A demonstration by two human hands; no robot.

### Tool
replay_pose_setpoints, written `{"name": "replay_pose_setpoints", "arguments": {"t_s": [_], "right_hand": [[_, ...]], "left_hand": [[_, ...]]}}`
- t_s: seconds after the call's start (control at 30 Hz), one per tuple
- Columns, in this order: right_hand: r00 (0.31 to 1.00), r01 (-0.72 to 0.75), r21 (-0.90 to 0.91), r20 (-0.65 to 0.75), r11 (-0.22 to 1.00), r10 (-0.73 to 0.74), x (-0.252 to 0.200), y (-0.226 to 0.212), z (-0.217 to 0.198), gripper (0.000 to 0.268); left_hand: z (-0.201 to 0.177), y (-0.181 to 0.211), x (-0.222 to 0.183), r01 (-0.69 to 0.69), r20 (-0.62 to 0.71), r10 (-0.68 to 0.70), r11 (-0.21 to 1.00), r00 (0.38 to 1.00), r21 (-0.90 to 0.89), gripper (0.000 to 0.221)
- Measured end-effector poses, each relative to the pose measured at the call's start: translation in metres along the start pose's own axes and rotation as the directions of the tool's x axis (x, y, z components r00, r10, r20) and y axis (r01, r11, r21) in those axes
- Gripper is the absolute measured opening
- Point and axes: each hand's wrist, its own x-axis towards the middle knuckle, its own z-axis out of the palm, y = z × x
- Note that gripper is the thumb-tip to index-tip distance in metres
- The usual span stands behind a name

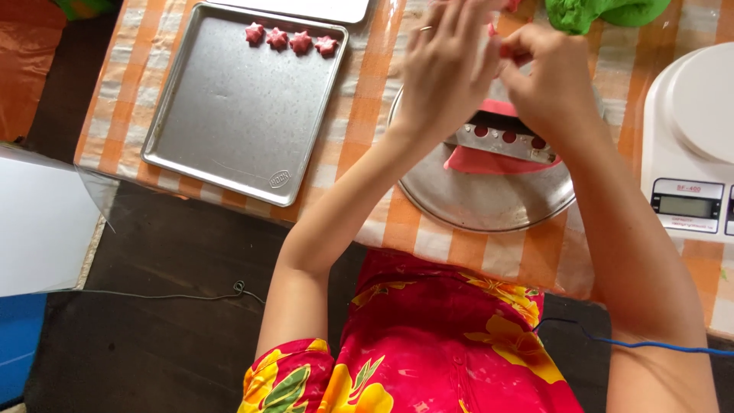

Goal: Rolling out pink dough with a rolling pin and using a star-shaped cutter to create cookies, then placing them on a baking tray.

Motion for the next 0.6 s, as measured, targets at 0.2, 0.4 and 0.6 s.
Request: {"name": "replay_pose_setpoints", "arguments": {"t_s": [0.2, 0.4, 0.6], "right_hand": [[0.910, 0.019, 0.169, -0.412, 0.985, 0.053, -0.008, 0.014, -0.003, 0.005], [0.824, 0.289, 0.478, -0.566, 0.830, 0.039, -0.037, -0.015, -0.016, 0.037], [0.817, -0.025, 0.853, -0.282, 0.521, 0.503, -0.098, -0.062, -0.038, 0.012]], "left_hand": [[0.045, 0.004, -0.011, -0.153, 0.185, 0.140, 0.987, 0.973, 0.055, 0.023], [0.074, -0.013, -0.007, -0.199, 0.362, 0.140, 0.971, 0.921, 0.129, 0.019], [0.088, -0.015, 0.002, -0.113, 0.569, 0.116, 0.993, 0.814, -0.042, 0.026]]}}
